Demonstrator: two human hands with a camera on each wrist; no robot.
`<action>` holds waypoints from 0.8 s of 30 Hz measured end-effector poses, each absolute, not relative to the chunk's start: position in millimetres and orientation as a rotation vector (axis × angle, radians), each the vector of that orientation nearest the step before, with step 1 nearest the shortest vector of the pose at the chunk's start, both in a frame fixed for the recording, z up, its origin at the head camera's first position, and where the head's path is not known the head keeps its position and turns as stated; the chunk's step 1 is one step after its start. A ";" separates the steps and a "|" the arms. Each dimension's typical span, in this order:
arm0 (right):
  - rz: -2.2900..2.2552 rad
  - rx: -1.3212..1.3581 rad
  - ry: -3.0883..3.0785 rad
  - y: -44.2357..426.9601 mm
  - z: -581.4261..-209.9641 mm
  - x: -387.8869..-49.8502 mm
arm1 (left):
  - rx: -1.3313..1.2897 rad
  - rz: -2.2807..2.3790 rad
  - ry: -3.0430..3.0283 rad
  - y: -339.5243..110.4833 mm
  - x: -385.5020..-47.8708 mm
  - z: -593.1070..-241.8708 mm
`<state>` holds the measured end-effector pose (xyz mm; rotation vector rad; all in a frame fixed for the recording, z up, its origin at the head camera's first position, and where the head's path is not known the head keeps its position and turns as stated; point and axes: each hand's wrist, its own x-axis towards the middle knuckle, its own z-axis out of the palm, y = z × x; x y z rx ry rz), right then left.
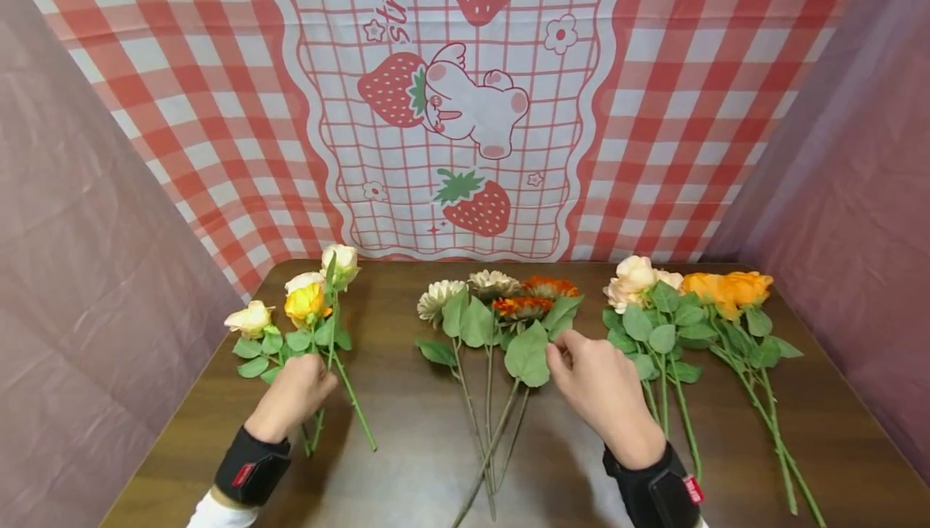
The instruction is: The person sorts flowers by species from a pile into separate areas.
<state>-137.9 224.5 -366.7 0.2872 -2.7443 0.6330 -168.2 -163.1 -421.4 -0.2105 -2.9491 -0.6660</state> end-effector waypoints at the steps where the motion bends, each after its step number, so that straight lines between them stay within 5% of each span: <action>1: 0.631 0.291 -2.745 224.1 -367.1 -137.6 | -0.211 -0.683 -2.942 -161.9 -167.4 -419.2; 10: 0.643 0.364 -2.746 215.4 -369.0 -135.1 | -0.219 -0.778 -2.871 -148.2 -158.3 -399.2; 24: 1.051 0.706 -2.598 181.7 -373.0 -119.3 | -0.659 -0.957 -2.507 -95.3 -127.5 -365.5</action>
